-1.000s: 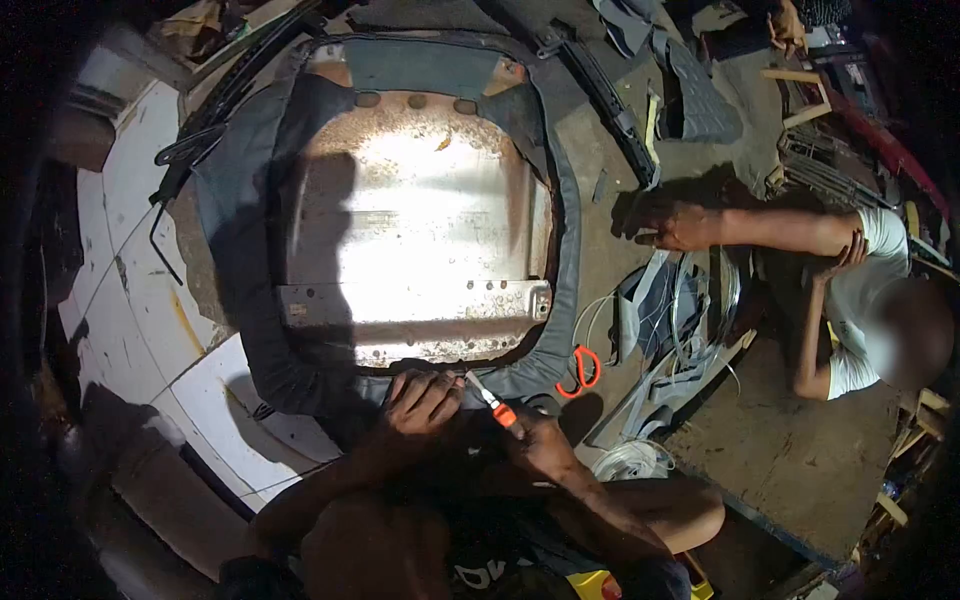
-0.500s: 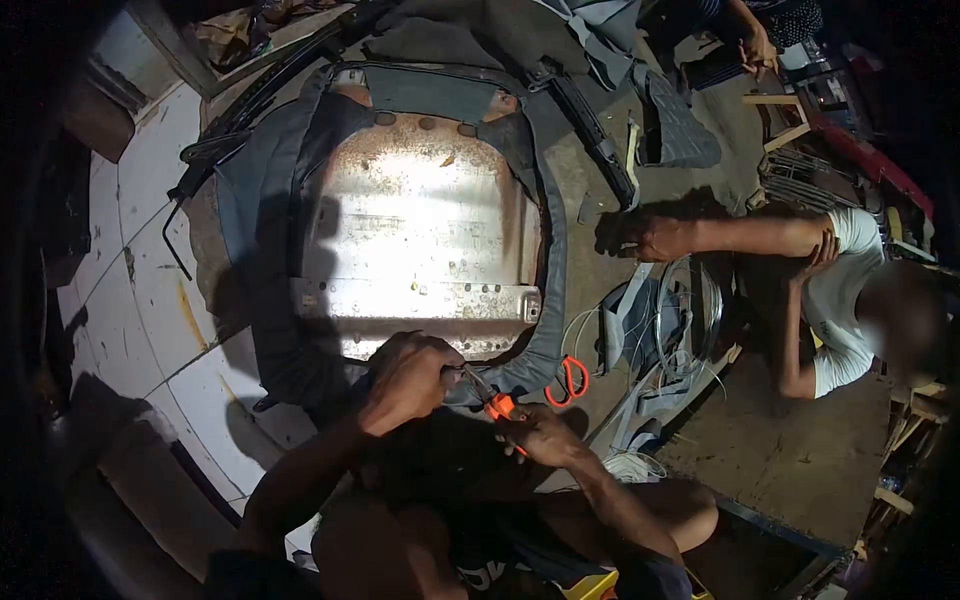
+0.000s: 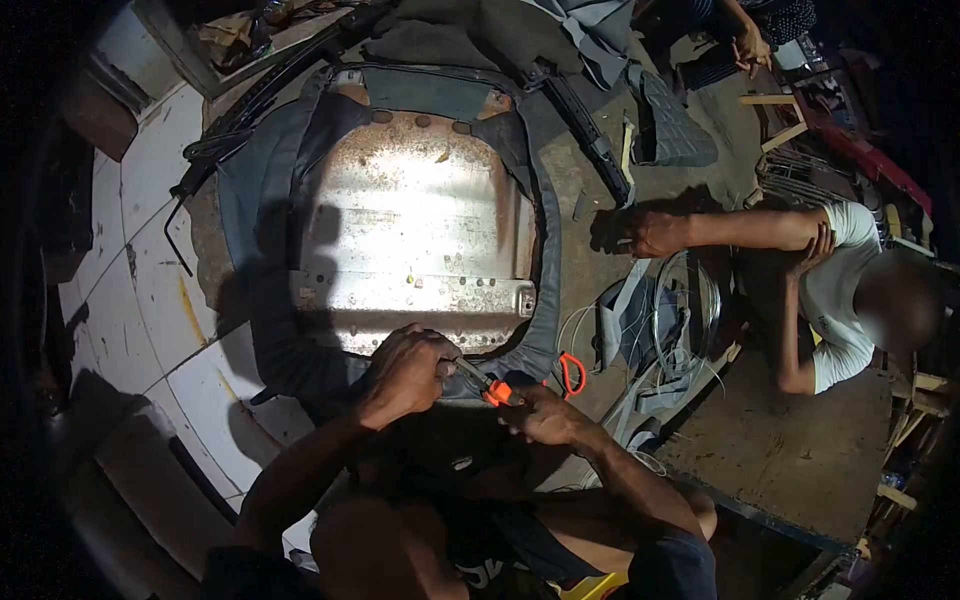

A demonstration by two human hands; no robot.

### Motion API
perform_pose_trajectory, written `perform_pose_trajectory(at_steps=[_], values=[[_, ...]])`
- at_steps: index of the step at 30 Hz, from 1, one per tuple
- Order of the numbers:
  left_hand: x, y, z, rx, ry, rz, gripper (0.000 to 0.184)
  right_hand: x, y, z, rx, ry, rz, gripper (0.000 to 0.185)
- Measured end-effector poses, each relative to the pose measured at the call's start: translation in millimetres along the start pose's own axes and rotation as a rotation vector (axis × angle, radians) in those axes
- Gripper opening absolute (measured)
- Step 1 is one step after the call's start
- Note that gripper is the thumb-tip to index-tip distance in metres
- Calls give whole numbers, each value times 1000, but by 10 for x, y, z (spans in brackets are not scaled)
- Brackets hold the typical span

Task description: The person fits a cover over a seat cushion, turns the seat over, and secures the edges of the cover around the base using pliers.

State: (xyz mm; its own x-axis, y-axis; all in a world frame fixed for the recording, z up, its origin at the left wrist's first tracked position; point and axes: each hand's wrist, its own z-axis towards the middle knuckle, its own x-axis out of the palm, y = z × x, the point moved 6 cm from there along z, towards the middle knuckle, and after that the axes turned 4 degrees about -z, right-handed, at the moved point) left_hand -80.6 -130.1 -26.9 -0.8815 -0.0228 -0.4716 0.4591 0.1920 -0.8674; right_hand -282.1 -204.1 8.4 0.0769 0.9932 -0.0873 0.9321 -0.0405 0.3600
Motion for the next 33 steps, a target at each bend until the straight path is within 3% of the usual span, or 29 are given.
perform_pose_trajectory(at_steps=[2, 5, 7, 10, 11, 12, 14, 18, 19, 24, 26, 27, 31, 32, 33], values=[[41, 23, -9, 8, 0, -12, 27, 39, 7, -16, 40, 6, -9, 26], [40, 31, 23, -70, 26, -102, 27, 130, -84, 29, -78, -77, -122, 24], [-44, -83, 33, -50, 48, -21, 28, 231, -119, 19, -234, -307, -117, 26], [-1, -51, 4, -26, -21, -48, 29, 263, 19, -33, -296, -340, -59, 16], [-31, -65, 15, -20, -24, -42, 29, 243, 28, -94, -45, -146, 97, 20], [-85, -116, 16, -34, 2, -42, 28, 229, 26, -98, -51, -150, 97, 20], [-146, -165, 13, -51, 18, -37, 28, 234, -3, -82, -85, -52, 392, 29], [-187, -209, 6, -111, 35, -32, 25, 179, -108, -15, -25, -19, 291, 36], [-146, -166, 4, -81, 13, -45, 25, 168, -101, 3, 29, -68, 149, 30], [-37, -57, -94, 3, -65, -193, 25, 175, 33, -76, 3, -96, 123, 26], [-349, -321, -215, 41, -270, 174, 21, 134, -21, -79, 69, -58, 266, 27], [-376, -360, -252, 15, -186, 209, 21, 96, -33, -93, 72, -60, 271, 27], [-330, -307, -299, 80, -256, 164, 18, -139, 117, -119, 31, 52, -36, 25], [-323, -300, -280, 85, -261, 165, 18, -177, 74, -100, 28, 47, -39, 25], [-292, -288, -269, 65, -237, 177, 17, -130, 69, -80, -43, 150, 251, 26]])
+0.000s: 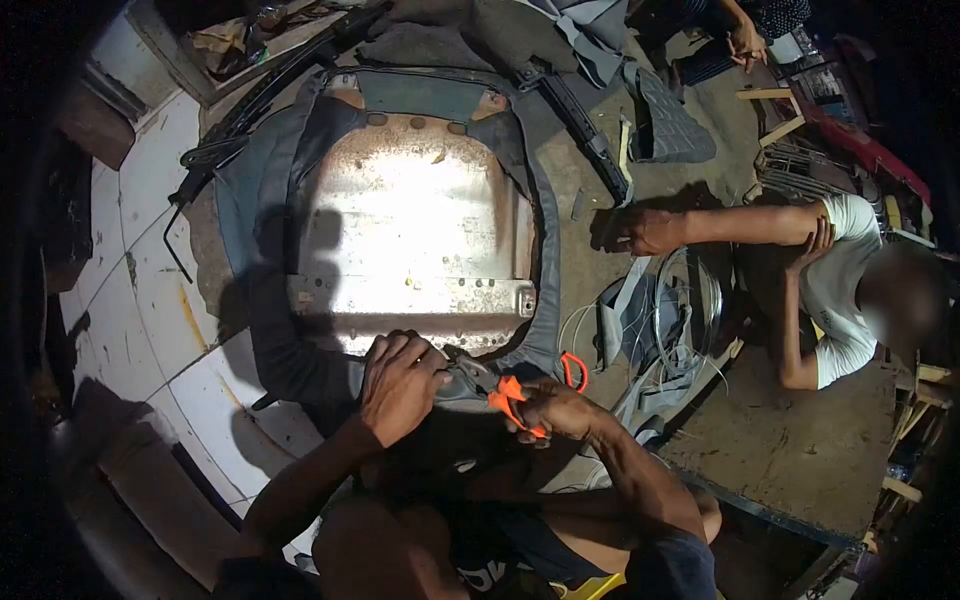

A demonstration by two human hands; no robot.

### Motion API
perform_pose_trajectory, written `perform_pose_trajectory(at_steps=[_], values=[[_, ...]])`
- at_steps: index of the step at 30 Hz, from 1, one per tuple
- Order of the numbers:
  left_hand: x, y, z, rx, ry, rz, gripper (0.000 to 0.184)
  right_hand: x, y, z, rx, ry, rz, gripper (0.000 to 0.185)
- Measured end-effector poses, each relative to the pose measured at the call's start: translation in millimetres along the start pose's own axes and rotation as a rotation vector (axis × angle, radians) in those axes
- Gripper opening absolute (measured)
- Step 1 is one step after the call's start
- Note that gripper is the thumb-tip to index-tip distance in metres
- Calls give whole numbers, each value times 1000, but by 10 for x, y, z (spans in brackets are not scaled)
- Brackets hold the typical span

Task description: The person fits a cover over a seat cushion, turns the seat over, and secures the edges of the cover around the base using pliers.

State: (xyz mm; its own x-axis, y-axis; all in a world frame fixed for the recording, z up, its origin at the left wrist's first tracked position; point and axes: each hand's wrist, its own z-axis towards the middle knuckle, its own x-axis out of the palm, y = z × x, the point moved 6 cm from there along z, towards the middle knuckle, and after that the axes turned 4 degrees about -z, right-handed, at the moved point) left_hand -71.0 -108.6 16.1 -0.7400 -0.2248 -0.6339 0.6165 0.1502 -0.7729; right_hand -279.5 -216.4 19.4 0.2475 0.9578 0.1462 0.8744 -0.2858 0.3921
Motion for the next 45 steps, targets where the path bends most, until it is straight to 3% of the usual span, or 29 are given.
perform_pose_trajectory(at_steps=[1, 5, 9, 11, 14, 16, 20, 22, 25, 27, 28, 30, 33, 34, 36, 39, 40, 41, 42, 45], values=[[29, -1, -14, -18, 28, 13, 17, 51, 23, -2, -77, 107, 289, 26], [-47, -17, 9, -35, 15, -37, 20, -35, 18, -36, -90, 35, 200, 17], [41, -49, 83, -106, 95, 59, 19, -202, 11, -78, -25, -89, -285, 14], [108, -57, 86, -101, 77, 107, 19, -297, -121, -35, -77, -75, -152, 16], [78, -106, 99, -81, -42, 67, 21, -360, -155, 36, -196, -134, -329, 18], [97, -108, 101, -112, -21, 65, 21, -401, -115, 54, -66, -160, -481, 22], [126, -82, 127, -109, 42, 31, 19, -537, -243, 236, -4, -102, -362, 24], [111, -89, 139, -102, 52, 49, 17, -395, 316, 23, 33, -102, -687, 26], [121, -88, 147, -102, 71, 37, 16, -436, 364, 107, -97, -70, -753, 25], [146, -83, 128, -110, 85, 12, 15, -501, 143, 220, -62, -11, -753, 24], [145, -85, 116, -108, 43, 18, 15, -504, -194, 397, -237, 248, -64, 24], [158, -71, 96, -110, 3, 21, 15, -621, -328, 489, -382, 487, 640, 25], [233, 3, 44, -132, 40, 24, 12, -724, -633, 674, -100, 296, 239, 30], [252, 13, 30, -93, 6, 28, 12, -666, -643, 692, -144, 504, 572, 30], [277, 22, 16, -55, -20, 29, 11, -678, -769, 764, -188, 706, 917, 30], [278, 37, 6, -43, -40, 28, 10, -1055, -1248, 1056, -332, 502, 741, 35], [266, 38, 2, -50, -49, 22, 9, -1018, -922, 924, -241, 335, 175, 33], [260, 38, 5, -56, -61, 16, 8, -931, -393, 761, -77, 191, -601, 31], [266, 40, 10, -57, -61, 17, 8, -848, -92, 664, -21, 173, -817, 30], [230, 29, -25, -53, -125, 42, 9, -682, 327, 621, -5, 196, -1002, 27]])
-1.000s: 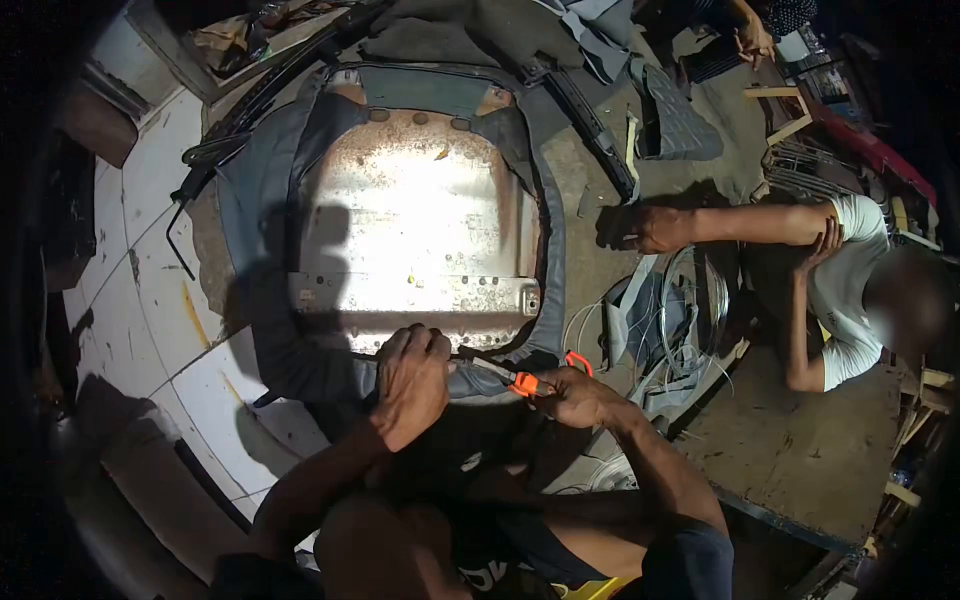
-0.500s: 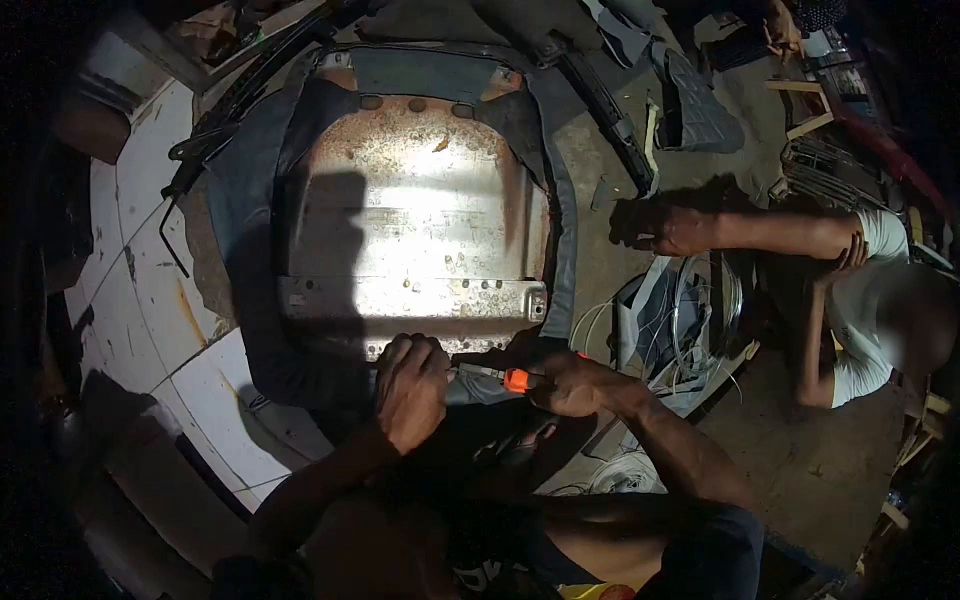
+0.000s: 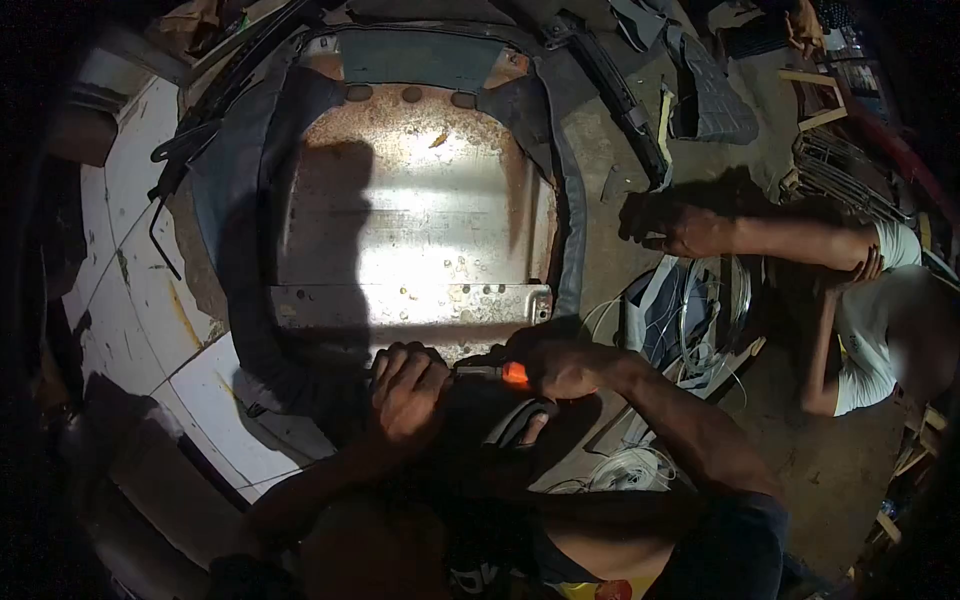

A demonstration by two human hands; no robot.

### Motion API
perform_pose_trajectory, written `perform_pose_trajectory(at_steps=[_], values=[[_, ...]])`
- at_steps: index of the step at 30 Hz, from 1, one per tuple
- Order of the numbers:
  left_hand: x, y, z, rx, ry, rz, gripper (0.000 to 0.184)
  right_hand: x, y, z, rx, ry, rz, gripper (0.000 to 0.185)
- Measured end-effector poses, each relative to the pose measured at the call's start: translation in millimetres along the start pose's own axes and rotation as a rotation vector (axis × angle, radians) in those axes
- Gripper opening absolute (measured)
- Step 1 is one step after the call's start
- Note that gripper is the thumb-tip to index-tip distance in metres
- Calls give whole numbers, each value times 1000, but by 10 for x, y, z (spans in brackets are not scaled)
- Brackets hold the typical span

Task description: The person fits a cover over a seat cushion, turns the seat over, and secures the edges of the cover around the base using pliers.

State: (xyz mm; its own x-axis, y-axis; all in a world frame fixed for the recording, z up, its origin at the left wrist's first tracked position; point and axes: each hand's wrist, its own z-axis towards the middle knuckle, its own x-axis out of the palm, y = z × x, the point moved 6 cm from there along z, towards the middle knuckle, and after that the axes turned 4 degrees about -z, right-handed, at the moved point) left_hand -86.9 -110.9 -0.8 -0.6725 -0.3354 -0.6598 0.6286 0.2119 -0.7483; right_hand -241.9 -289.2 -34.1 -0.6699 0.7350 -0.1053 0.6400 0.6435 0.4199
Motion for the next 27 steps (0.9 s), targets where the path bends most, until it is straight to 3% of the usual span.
perform_pose_trajectory(at_steps=[2, 5, 10, 13, 16, 18, 20, 22, 23, 25, 27], values=[[-6, 9, 1, 21, 35, -2, 15, -143, 170, -47, 54, 64, 15, 27], [-49, -33, -97, 93, 48, 45, 29, 81, -168, 161, 6, 79, 52, 30], [-68, -96, -209, 173, 171, 59, 41, -297, 306, -112, 108, 166, 38, 30], [3, -58, -211, 201, 177, 106, 42, -211, 111, 25, 59, 82, -76, 26], [44, -64, -210, 212, 156, 84, 43, -228, 202, -65, -216, -36, 1, 23], [30, -48, -188, 194, 166, 57, 43, -229, 232, -232, 1, 145, 227, 21], [-9, -63, -152, 181, 191, 81, 40, -306, 228, -388, -85, 112, 48, 23], [-85, -36, -27, 150, 196, -14, 37, -407, 78, -588, 90, -54, -53, 28], [-96, -34, 1, 119, 210, -123, 34, -376, 127, -708, 46, -243, -224, 34], [-85, -49, -6, 135, 194, -109, 33, -315, 314, -883, 57, -270, -320, 38], [-86, -63, -1, 154, 179, -97, 32, -156, 341, -873, -80, -354, -288, 42]])
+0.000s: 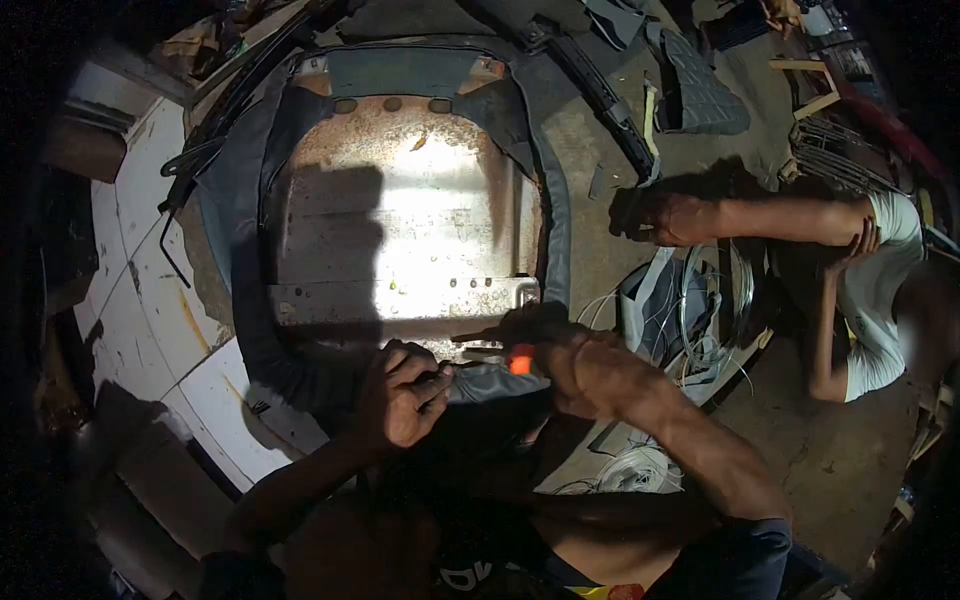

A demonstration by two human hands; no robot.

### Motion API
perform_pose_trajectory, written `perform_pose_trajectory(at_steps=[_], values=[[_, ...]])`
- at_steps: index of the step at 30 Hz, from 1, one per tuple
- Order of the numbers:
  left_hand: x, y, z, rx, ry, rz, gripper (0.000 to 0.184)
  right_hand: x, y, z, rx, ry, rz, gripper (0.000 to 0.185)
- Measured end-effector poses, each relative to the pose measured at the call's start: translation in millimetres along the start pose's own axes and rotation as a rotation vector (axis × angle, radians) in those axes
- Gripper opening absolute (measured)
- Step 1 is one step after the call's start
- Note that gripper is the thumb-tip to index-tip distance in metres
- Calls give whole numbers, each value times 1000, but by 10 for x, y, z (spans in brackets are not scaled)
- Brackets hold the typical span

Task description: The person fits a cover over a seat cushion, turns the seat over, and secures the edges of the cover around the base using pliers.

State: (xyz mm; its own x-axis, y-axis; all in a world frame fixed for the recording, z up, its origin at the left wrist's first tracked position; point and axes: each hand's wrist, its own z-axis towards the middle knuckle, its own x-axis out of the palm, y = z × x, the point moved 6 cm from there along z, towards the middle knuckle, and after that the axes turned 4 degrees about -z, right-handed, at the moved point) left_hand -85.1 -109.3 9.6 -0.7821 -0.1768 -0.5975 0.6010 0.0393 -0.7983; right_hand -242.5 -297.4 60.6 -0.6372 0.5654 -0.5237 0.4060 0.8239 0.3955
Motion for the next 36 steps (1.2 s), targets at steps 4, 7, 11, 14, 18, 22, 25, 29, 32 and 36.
perform_pose_trajectory(at_steps=[4, 7, 11, 14, 18, 22, 25, 29, 32, 36], values=[[-2, 15, -10, -45, 10, -26, 34, 450, 98, 104, -105, -157, -1254, 52], [-44, -4, -2, -36, -4, -38, 34, 480, 168, 143, -117, -169, -1445, 50], [-1, -6, -34, 10, -30, -14, 33, 193, 259, 150, -28, -163, -798, 36], [-3, -38, -33, 14, -40, 31, 33, -98, 322, 122, -5, -68, -267, 30], [-1, 3, -57, 45, -18, 25, 35, -39, 294, 117, -144, -362, -208, 35], [162, 116, -255, 66, -15, 62, 35, -169, 218, 397, 114, 153, 291, 24], [6, 40, -119, 37, 28, -7, 36, -351, 367, 448, 201, 307, 408, 23], [-14, 2, -50, 20, 148, 18, 45, -595, 570, 557, 178, 406, 364, 28], [85, 43, -108, 54, 140, 35, 51, -441, 487, 588, 190, 440, 269, 30], [65, 21, -91, 61, 103, 57, 45, -522, 594, 627, 142, 357, 143, 28]])
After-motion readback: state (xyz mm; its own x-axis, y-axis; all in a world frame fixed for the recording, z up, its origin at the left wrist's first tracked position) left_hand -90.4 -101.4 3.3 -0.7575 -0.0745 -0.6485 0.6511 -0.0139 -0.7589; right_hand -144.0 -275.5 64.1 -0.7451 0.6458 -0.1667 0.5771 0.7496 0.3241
